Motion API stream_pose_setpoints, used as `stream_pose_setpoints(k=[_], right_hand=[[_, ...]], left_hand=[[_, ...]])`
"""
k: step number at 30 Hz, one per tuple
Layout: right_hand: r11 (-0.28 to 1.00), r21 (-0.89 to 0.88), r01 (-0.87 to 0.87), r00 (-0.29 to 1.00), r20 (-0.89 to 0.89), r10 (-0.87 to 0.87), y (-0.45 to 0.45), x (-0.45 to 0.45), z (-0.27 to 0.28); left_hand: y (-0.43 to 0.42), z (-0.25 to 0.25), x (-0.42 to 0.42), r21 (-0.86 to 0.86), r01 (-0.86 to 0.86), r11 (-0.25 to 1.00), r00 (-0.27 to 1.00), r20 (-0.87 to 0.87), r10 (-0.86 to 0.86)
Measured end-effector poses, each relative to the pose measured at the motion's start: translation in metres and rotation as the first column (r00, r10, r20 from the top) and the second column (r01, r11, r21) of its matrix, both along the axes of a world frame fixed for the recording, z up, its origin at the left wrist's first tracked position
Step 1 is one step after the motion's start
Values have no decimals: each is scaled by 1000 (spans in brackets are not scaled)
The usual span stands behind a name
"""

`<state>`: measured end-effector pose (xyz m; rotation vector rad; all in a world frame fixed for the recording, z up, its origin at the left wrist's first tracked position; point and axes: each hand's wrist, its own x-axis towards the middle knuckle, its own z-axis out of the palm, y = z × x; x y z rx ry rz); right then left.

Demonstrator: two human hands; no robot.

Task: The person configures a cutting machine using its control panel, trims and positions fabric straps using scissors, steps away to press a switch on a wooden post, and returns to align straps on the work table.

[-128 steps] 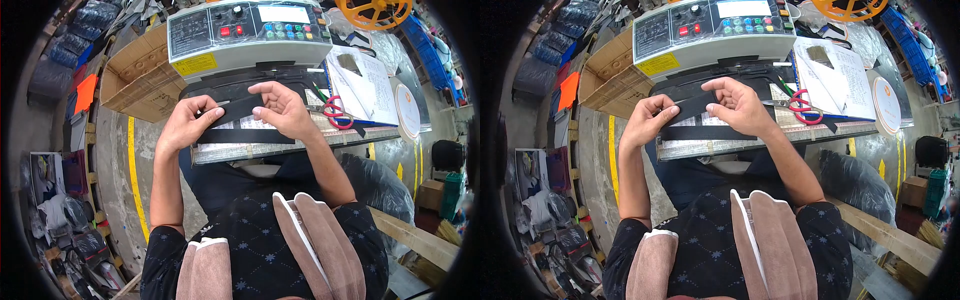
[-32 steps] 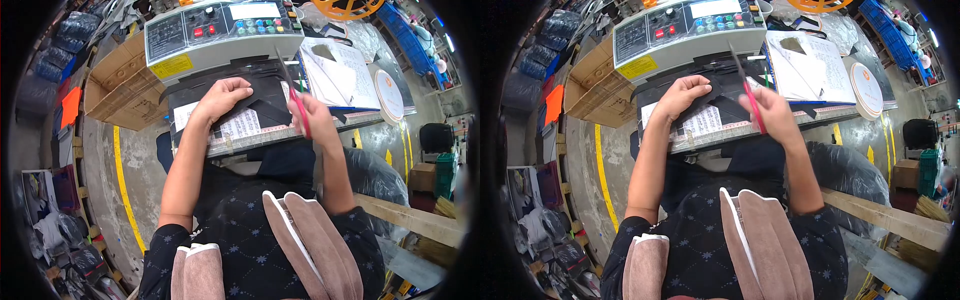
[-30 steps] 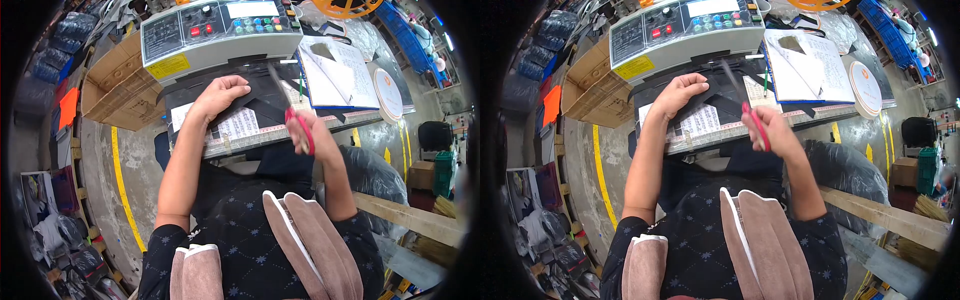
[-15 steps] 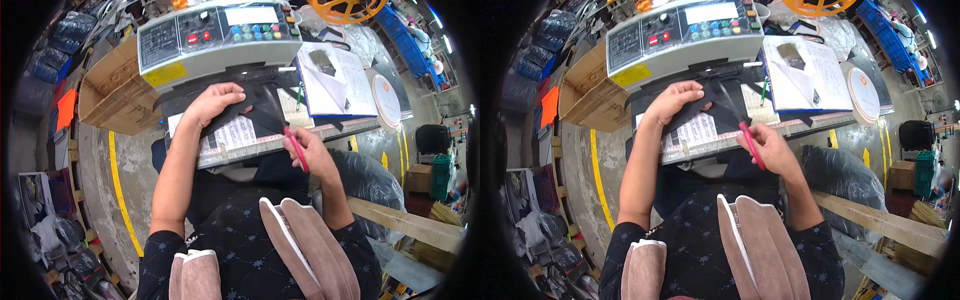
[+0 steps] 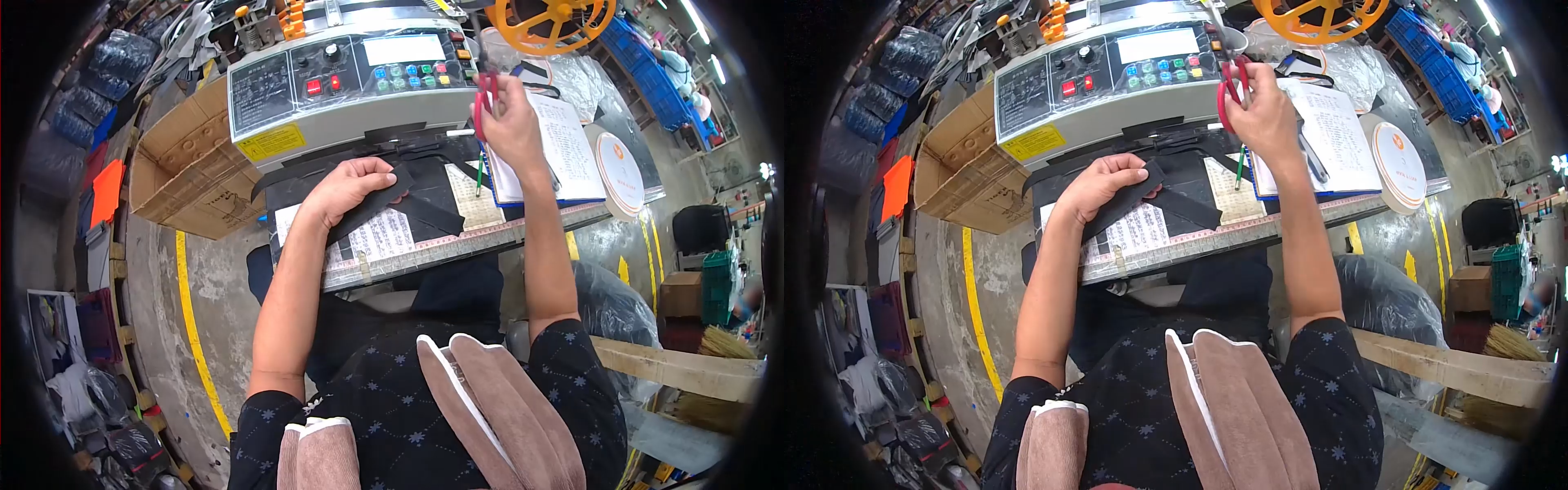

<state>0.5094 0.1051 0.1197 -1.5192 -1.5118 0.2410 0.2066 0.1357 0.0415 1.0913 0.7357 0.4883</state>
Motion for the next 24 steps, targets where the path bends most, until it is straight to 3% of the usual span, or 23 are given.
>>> stream_pose_setpoints(k=[2,3,6,7,8,10,12,21,24], right_hand=[[972,220,-88,979,-162,125,-5,6,-29],[977,176,-121,935,-310,172,-25,-7,-26],[879,-306,-366,754,-650,87,-98,-19,-10],[844,-253,-472,606,-789,102,-117,-21,-34],[751,-390,-532,628,-777,42,-134,-18,-43],[676,-557,-483,732,-680,-37,-163,-36,-45],[586,-646,-489,747,-657,-101,-182,-43,-47],[534,-725,-435,806,-578,-128,-186,-58,-47],[592,-673,-444,775,-619,-123,-185,-62,-50]], left_hand=[[1,-1,-1,-22,0,1000,1000,28,0],[1,-2,-3,-44,1,999,998,55,2],[4,-2,-5,-89,15,996,993,115,-5],[5,-2,-6,-101,21,995,992,130,-7],[5,-2,-7,-117,19,993,991,135,-4],[5,0,-7,-144,16,989,990,144,5],[5,2,-8,-138,25,990,990,140,-5],[3,8,-6,-80,47,996,998,49,-43],[2,6,-5,-53,56,997,998,36,-54]])
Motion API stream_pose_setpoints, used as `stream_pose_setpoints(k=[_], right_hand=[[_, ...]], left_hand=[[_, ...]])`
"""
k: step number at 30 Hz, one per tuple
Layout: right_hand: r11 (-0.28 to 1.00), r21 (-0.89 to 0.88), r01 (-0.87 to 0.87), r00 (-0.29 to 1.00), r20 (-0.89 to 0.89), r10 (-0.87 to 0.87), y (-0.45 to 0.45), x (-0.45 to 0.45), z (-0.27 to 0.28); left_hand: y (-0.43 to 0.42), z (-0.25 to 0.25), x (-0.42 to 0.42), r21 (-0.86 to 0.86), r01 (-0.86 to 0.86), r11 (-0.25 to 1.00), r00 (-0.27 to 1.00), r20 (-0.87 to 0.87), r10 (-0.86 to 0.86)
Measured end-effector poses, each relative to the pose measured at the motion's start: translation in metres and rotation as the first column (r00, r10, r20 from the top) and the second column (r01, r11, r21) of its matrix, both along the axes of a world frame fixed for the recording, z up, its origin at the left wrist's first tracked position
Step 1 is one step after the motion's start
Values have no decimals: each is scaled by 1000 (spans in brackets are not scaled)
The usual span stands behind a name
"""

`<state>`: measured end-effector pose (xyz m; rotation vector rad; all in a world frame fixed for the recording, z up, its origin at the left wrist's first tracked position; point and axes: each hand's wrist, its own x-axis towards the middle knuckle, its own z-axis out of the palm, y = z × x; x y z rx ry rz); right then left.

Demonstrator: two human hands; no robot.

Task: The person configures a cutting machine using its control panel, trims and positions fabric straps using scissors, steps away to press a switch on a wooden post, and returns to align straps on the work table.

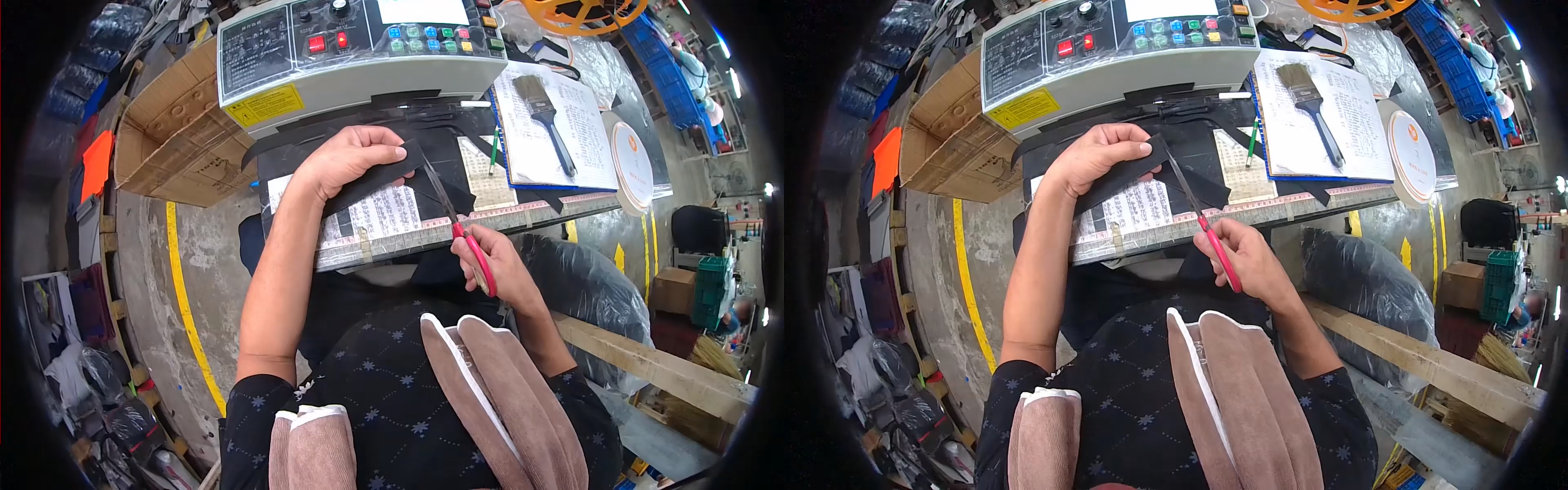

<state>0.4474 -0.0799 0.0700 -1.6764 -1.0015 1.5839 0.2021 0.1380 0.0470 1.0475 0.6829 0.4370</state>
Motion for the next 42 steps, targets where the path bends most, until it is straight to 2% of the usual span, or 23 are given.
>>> stream_pose_setpoints(k=[9,42], right_hand=[[999,30,20,999,-32,-19,2,-5,-2],[999,33,32,997,73,-34,3,-10,1]], left_hand=[[-2,-1,1,22,-14,1000,1000,-26,14],[-6,3,3,51,-15,999,999,-31,17]])
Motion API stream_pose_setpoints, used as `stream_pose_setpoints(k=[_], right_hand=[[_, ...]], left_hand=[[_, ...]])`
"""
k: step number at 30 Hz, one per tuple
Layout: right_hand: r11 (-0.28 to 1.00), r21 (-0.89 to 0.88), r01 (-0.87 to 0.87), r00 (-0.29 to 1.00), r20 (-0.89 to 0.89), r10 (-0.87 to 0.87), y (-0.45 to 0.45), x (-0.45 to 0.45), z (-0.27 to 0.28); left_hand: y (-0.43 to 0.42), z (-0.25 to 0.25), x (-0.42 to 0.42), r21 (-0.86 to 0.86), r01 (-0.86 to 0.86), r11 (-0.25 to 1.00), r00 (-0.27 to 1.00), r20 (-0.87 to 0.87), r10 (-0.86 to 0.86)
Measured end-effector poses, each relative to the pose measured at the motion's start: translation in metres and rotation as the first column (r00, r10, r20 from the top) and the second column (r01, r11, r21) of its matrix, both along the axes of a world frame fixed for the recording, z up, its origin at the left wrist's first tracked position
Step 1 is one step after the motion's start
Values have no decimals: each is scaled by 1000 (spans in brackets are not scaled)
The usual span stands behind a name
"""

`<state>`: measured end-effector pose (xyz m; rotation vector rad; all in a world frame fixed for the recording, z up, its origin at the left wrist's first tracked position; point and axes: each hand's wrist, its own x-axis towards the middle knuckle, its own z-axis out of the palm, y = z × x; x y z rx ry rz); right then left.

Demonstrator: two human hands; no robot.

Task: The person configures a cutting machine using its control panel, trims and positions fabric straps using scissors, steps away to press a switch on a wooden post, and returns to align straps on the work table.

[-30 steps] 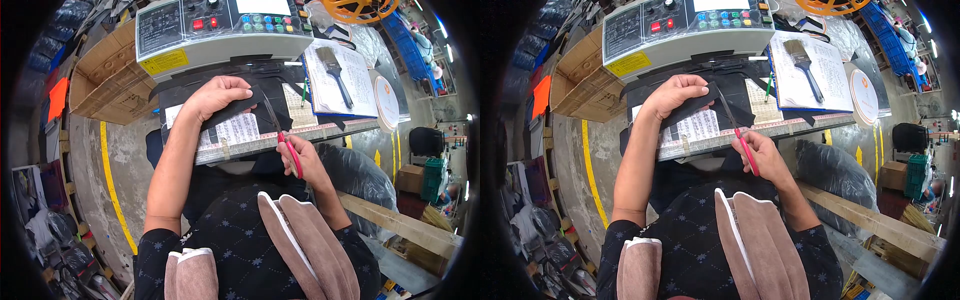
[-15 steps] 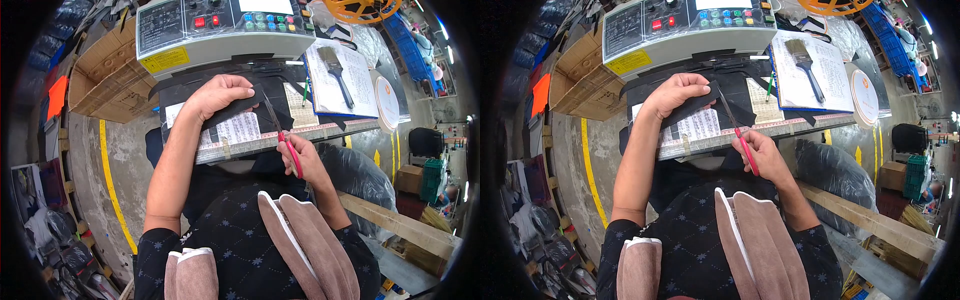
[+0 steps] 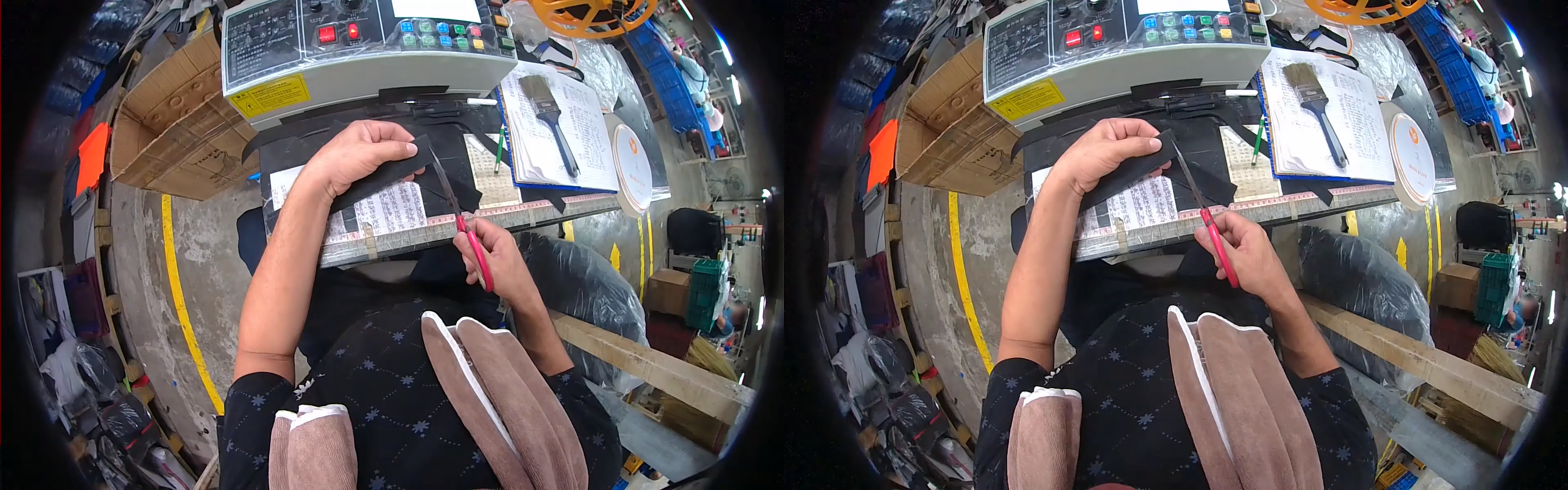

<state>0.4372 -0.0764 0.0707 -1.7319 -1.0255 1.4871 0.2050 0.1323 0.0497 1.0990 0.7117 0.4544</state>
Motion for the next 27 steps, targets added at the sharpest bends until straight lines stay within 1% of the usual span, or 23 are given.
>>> stream_pose_setpoints(k=[6,9,12,15,18,21,24,27], right_hand=[[1000,22,-15,1000,-14,15,-1,1,-3],[999,37,0,1000,-26,1,-2,-1,-4],[1000,23,-7,1000,-6,7,-2,-1,-1],[999,32,-8,1000,9,8,-3,-3,1],[1000,16,-14,1000,9,14,-3,-2,3],[1000,-14,-6,1000,20,6,-1,-2,3],[1000,-13,9,999,33,-9,3,-8,6],[1000,20,6,1000,5,-6,4,-9,5]], left_hand=[[1,-2,-1,13,8,1000,1000,-11,-8],[1,-3,-1,11,17,1000,1000,10,-17],[2,-5,0,22,-5,1000,999,-37,6],[3,-7,0,22,-6,1000,999,-46,7],[3,-7,0,36,7,999,999,-41,-5],[3,-5,-1,-17,41,999,999,10,-41],[4,-8,-2,-13,39,999,999,-3,-39],[5,-6,-2,-13,54,998,998,30,-54]])
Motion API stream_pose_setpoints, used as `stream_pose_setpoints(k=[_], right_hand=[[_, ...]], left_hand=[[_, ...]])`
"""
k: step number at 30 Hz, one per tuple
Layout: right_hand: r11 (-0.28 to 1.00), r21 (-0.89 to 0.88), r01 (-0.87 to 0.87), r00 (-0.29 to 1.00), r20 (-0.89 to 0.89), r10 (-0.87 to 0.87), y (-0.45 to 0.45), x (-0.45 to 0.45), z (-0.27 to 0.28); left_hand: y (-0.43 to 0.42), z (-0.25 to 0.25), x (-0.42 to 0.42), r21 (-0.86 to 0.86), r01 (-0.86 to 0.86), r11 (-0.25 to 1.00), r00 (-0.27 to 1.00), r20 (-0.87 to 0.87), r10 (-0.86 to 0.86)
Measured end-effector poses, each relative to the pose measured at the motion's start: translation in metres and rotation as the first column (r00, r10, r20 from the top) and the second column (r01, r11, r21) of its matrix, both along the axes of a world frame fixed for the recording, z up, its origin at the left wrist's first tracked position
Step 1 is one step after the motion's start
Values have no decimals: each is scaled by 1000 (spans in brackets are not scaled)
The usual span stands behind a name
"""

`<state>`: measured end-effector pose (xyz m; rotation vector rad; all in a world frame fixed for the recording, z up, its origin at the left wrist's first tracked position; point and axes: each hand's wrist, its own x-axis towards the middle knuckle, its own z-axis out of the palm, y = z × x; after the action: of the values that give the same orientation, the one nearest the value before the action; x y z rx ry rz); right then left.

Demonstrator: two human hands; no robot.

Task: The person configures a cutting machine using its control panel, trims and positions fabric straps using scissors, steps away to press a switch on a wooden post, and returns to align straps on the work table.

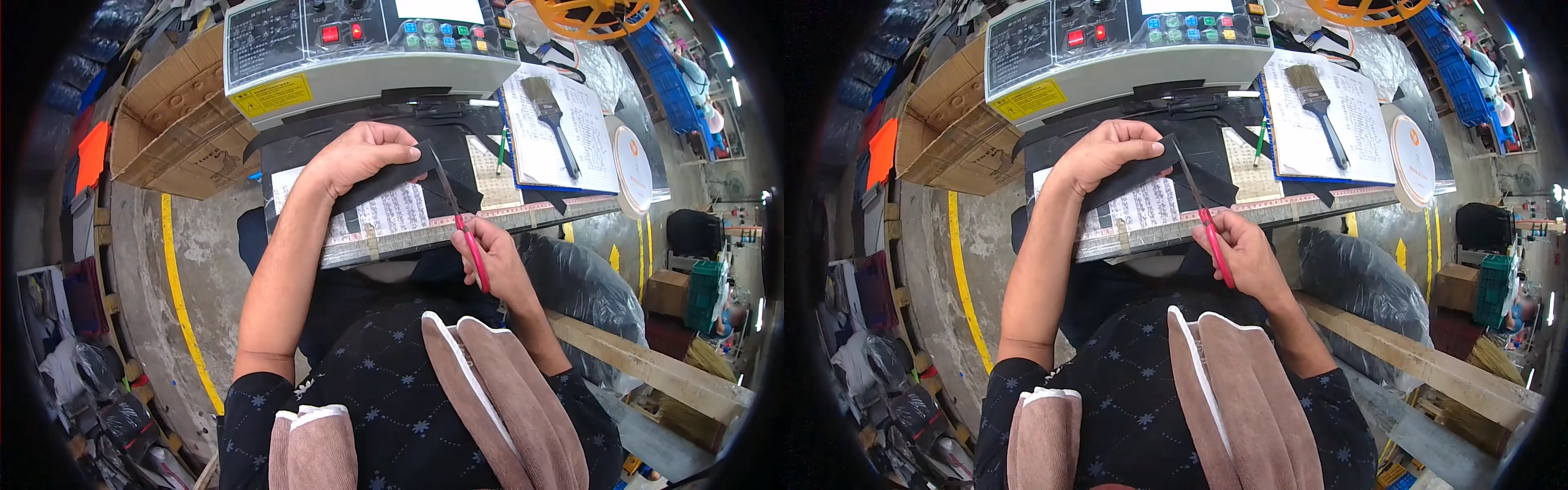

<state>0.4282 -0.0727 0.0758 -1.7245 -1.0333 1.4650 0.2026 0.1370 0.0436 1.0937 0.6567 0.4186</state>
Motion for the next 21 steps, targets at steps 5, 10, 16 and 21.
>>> stream_pose_setpoints(k=[5,10,16,21], right_hand=[[1000,12,-25,1000,-5,25,-2,2,2],[1000,-8,-10,1000,0,10,-2,3,-3],[1000,1,-7,1000,5,7,3,-3,1],[998,46,-38,999,-10,39,1,-2,-5]], left_hand=[[-2,5,-1,-17,-8,1000,1000,-19,8],[0,0,-1,23,-13,1000,998,-53,14],[-4,2,-2,22,-5,1000,999,-41,5],[-4,1,0,45,-26,999,998,-63,29]])
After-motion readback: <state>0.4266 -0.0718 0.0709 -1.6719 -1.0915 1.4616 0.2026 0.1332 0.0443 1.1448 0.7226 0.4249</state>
